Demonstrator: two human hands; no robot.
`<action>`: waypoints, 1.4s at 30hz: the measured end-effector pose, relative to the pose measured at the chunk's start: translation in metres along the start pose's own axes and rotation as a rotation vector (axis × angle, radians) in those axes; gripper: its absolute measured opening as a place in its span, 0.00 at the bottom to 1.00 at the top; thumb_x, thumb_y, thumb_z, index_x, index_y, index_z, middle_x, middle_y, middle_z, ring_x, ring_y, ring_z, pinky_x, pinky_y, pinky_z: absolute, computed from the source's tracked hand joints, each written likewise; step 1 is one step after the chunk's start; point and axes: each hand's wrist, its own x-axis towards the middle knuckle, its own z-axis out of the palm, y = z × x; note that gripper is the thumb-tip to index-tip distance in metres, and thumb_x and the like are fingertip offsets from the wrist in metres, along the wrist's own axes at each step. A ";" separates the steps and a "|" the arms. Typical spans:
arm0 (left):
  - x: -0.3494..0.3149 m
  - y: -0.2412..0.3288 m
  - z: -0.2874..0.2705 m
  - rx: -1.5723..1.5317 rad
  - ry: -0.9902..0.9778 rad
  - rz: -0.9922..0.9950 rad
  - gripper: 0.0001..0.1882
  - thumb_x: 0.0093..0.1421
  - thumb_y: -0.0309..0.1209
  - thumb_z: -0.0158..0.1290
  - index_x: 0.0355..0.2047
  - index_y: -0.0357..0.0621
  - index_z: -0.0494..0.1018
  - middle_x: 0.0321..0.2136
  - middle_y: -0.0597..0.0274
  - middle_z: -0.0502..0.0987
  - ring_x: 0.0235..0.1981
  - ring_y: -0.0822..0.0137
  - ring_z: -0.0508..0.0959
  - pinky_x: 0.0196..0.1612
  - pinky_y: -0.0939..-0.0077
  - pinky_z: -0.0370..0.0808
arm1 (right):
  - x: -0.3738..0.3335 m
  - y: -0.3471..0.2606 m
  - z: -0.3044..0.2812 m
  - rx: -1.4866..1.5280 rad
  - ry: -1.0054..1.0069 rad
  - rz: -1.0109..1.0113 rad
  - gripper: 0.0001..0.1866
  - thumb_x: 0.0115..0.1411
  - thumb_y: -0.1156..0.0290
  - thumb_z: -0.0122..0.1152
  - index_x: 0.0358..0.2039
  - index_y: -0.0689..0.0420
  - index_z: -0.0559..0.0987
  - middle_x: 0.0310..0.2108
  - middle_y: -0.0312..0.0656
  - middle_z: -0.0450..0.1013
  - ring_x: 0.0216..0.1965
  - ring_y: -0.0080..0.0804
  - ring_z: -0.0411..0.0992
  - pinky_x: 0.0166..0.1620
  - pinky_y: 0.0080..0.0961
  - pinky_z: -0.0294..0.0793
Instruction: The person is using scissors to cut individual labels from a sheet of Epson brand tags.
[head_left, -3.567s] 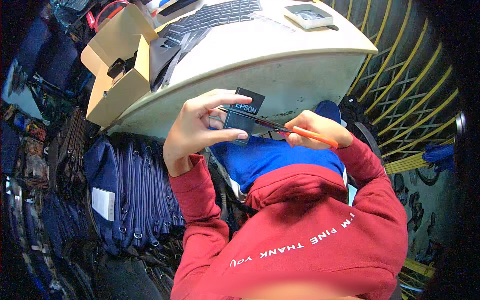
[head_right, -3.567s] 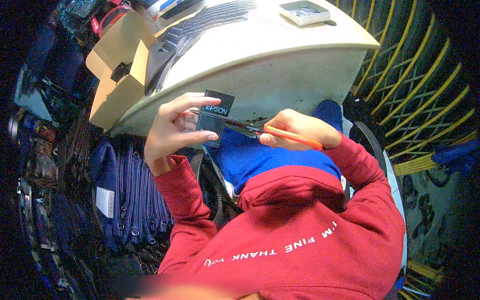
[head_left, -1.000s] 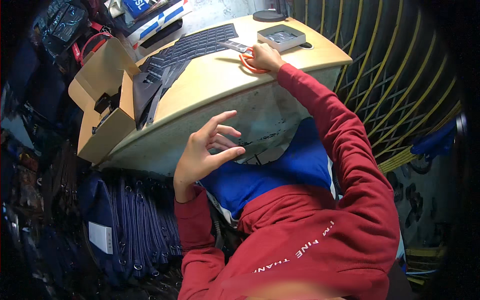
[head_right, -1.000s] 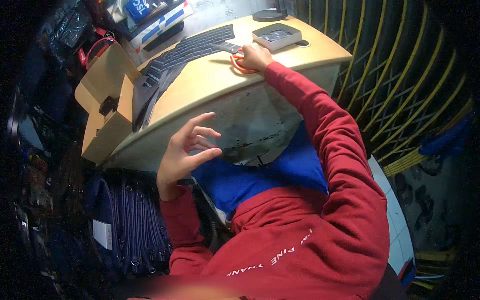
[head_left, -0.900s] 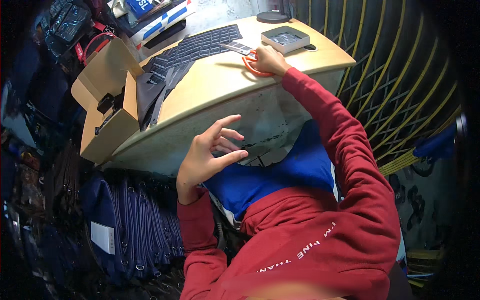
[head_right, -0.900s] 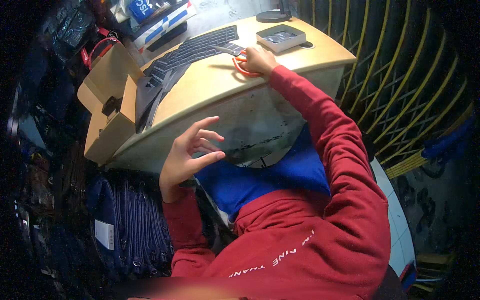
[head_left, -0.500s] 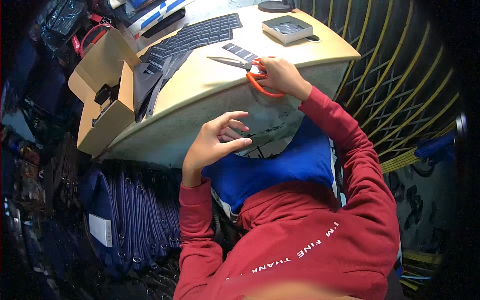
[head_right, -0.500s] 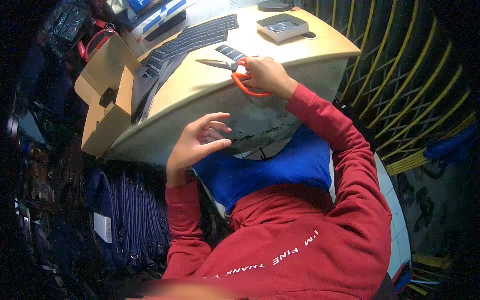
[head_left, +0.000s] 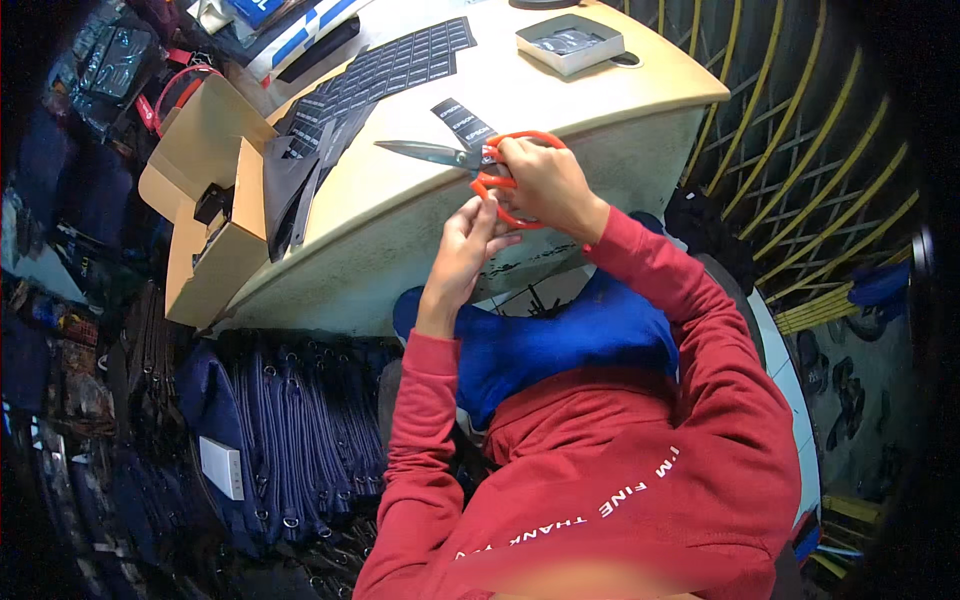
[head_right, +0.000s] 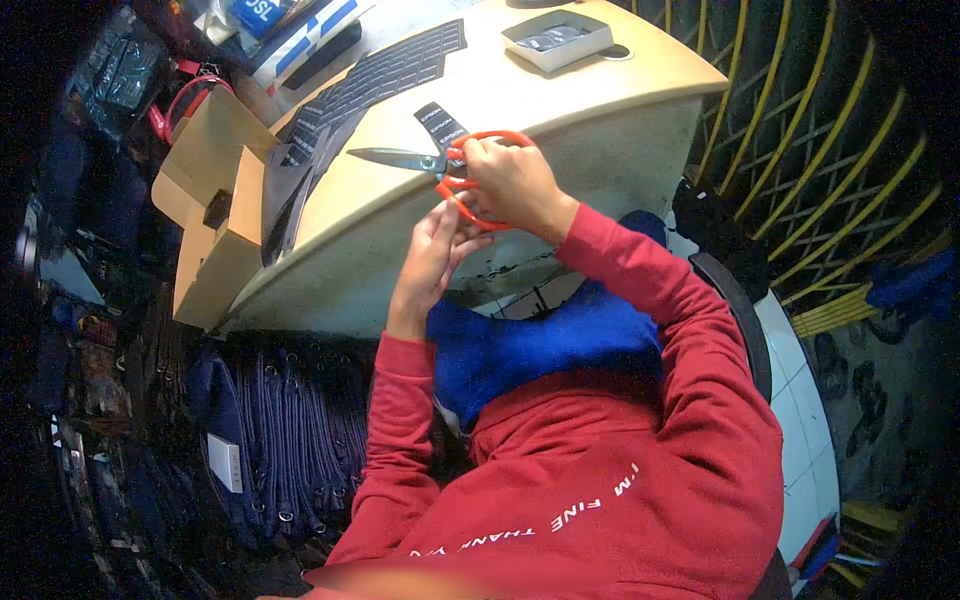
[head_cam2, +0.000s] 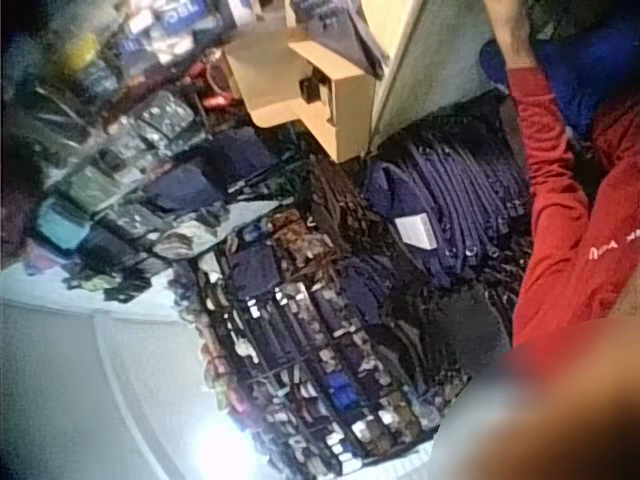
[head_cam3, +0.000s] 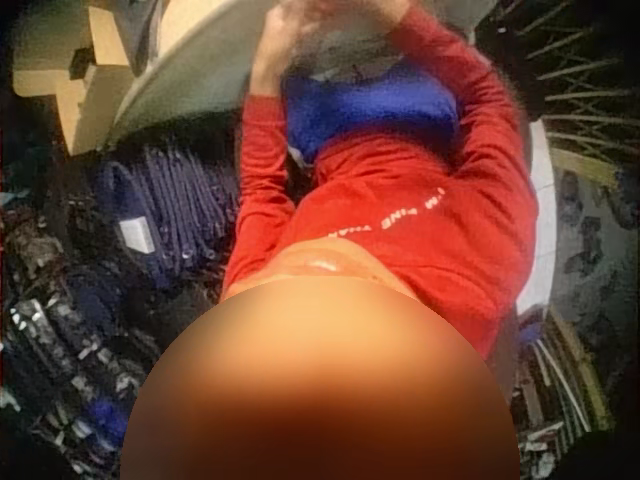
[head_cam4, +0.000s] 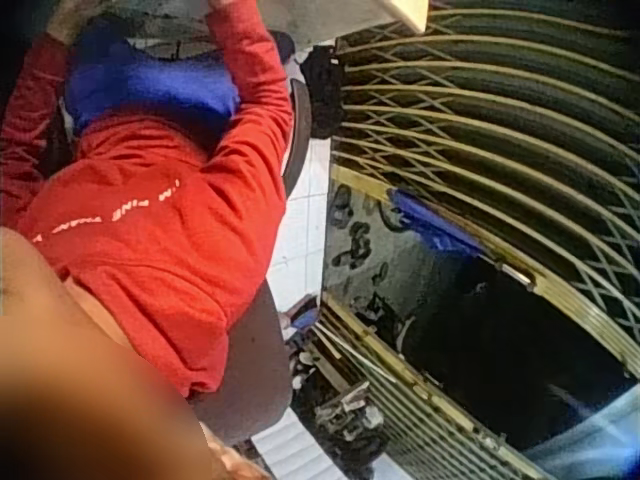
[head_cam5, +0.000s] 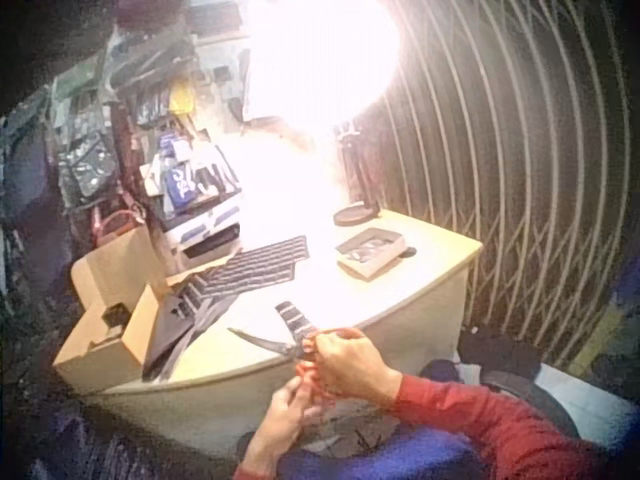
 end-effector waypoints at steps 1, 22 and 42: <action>0.005 0.004 0.006 -0.131 0.011 0.020 0.25 0.64 0.45 0.45 0.49 0.32 0.64 0.40 0.55 0.74 0.40 0.68 0.76 0.42 0.74 0.75 | -0.002 -0.006 0.000 0.022 -0.008 0.028 0.18 0.48 0.62 0.63 0.36 0.61 0.74 0.27 0.46 0.74 0.27 0.39 0.75 0.27 0.30 0.74; 0.034 -0.042 -0.011 -0.457 0.104 0.051 0.13 0.65 0.35 0.45 0.39 0.37 0.70 0.32 0.61 0.76 0.28 0.75 0.75 0.36 0.80 0.75 | -0.027 -0.005 -0.017 0.553 -0.027 0.116 0.13 0.44 0.74 0.66 0.30 0.63 0.74 0.26 0.47 0.73 0.25 0.42 0.74 0.27 0.30 0.73; -0.040 -0.012 -0.003 0.398 -0.273 -0.088 0.09 0.58 0.29 0.53 0.34 0.33 0.72 0.25 0.59 0.74 0.31 0.74 0.74 0.36 0.79 0.71 | -0.047 -0.027 -0.005 1.326 -0.025 0.713 0.08 0.54 0.75 0.63 0.33 0.62 0.75 0.26 0.28 0.70 0.27 0.11 0.63 0.30 0.11 0.65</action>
